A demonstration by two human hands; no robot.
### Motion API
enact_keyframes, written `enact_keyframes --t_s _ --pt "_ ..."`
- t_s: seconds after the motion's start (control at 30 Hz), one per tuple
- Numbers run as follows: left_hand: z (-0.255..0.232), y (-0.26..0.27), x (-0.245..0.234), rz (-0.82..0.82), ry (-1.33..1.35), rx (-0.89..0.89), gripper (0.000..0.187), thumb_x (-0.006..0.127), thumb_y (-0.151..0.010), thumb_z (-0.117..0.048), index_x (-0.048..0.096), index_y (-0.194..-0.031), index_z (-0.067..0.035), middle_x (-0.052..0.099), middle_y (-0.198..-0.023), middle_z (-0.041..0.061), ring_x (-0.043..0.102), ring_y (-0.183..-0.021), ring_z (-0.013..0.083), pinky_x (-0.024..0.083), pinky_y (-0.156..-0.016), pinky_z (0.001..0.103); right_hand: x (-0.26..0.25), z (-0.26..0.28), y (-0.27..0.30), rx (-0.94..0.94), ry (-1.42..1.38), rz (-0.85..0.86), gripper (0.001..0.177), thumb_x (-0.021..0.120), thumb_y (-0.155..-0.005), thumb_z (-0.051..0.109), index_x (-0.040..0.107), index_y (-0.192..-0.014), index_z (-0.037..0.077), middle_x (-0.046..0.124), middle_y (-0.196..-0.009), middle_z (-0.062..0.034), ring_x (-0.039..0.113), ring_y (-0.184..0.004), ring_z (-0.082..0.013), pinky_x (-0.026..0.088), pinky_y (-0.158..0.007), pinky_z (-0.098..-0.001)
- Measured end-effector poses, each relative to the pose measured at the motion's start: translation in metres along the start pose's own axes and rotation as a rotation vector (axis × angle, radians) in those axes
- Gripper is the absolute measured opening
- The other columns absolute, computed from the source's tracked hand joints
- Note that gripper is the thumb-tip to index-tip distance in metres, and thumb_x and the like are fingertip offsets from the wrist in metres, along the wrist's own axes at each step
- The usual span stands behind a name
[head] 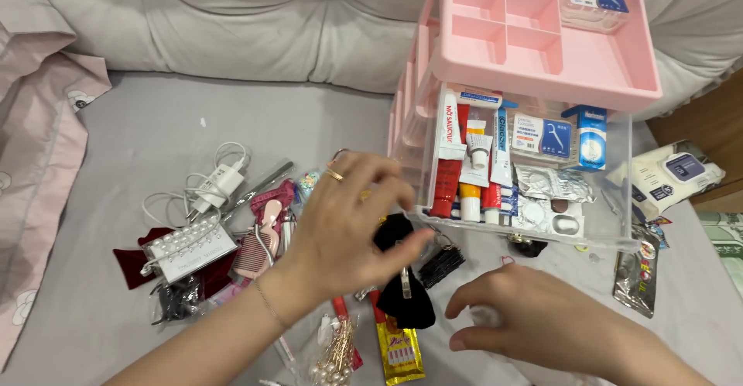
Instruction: Organizing various small personal items and accessories into a multi-tiered plastic storage container
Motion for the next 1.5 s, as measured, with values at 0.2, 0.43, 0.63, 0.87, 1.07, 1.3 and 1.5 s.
enact_keyframes --t_s 0.2,0.43,0.63,0.87,1.07,1.3,1.5 --pt "0.047 0.037 0.007 0.082 0.045 -0.537 0.036 0.044 -0.104 -0.042 0.056 -0.091 -0.011 0.062 -0.085 0.003 0.058 -0.08 0.0184 0.046 -0.071 0.035 0.056 0.007 -0.082 -0.033 -0.049 0.016 0.047 0.078 -0.083 0.059 0.067 -0.126 0.042 0.07 -0.124 0.0106 0.065 -0.114 -0.0156 0.05 -0.09 -0.0344" --pt "0.092 0.131 0.061 0.836 0.035 -1.005 0.025 0.066 -0.094 -0.033 0.061 -0.115 -0.021 0.08 -0.092 -0.004 0.074 -0.092 0.0236 0.054 -0.079 0.044 0.115 0.006 -0.149 -0.018 0.059 -0.056 0.107 0.075 -0.082 0.072 0.008 -0.163 0.055 0.063 -0.103 -0.0041 0.066 -0.095 -0.0278 0.052 -0.076 -0.0433" --pt "0.097 0.162 0.085 1.195 0.109 -0.68 0.042 0.073 -0.089 -0.026 0.063 -0.129 -0.025 0.056 -0.128 0.006 0.054 -0.125 0.0274 0.049 -0.095 0.051 0.105 -0.011 -0.166 -0.015 0.017 -0.304 0.068 0.077 -0.078 0.049 0.046 -0.138 0.04 0.075 -0.101 -0.0036 0.071 -0.094 -0.0347 0.055 -0.072 -0.0519" --pt "0.127 0.16 0.064 1.224 -0.153 -0.585 0.073 0.09 -0.073 -0.039 0.057 -0.138 -0.03 0.04 -0.149 0.007 0.031 -0.143 0.0338 0.034 -0.11 0.052 0.074 -0.019 -0.152 0.043 -0.106 -0.46 0.057 0.066 -0.082 0.043 0.046 -0.135 0.039 0.075 -0.094 -0.0026 0.07 -0.09 -0.036 0.055 -0.072 -0.0493" --pt "0.157 0.179 0.065 1.051 -0.159 -0.44 0.055 0.088 -0.074 -0.034 0.068 -0.125 -0.028 0.063 -0.128 0.003 0.052 -0.12 0.0316 0.036 -0.104 0.053 0.062 -0.009 -0.145 0.031 -0.117 -0.427 0.057 0.065 -0.087 0.056 0.046 -0.139 0.041 0.075 -0.104 0.0036 0.071 -0.096 -0.0296 0.055 -0.073 -0.0462" --pt "0.172 0.121 -0.035 0.666 0.485 -1.132 0.042 0.089 -0.07 -0.019 0.078 -0.109 -0.011 0.083 -0.108 0.006 0.079 -0.105 0.0169 0.06 -0.102 0.028 0.057 0.015 -0.138 0.06 -0.086 -0.415 0.056 0.06 -0.084 0.074 0.051 -0.131 0.045 0.077 -0.092 0.0051 0.074 -0.09 -0.0267 0.055 -0.072 -0.0414" --pt "0.177 0.155 -0.085 1.148 -0.426 -1.34 0.138 0.097 -0.061 -0.053 0.008 -0.164 -0.033 -0.011 -0.175 -0.006 -0.002 -0.16 0.0392 0.019 -0.125 0.063 0.048 0.041 -0.154 -0.095 0.007 -0.442 0.058 0.066 -0.087 0.052 0.041 -0.14 0.049 0.076 -0.108 0.0096 0.074 -0.095 -0.0277 0.056 -0.076 -0.0481"
Point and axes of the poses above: each hand's wrist, its own y-axis away from the middle knuckle, its own x-axis out of the palm, z = x × y, the point moved 3 cm from there along -y, towards the middle knuckle
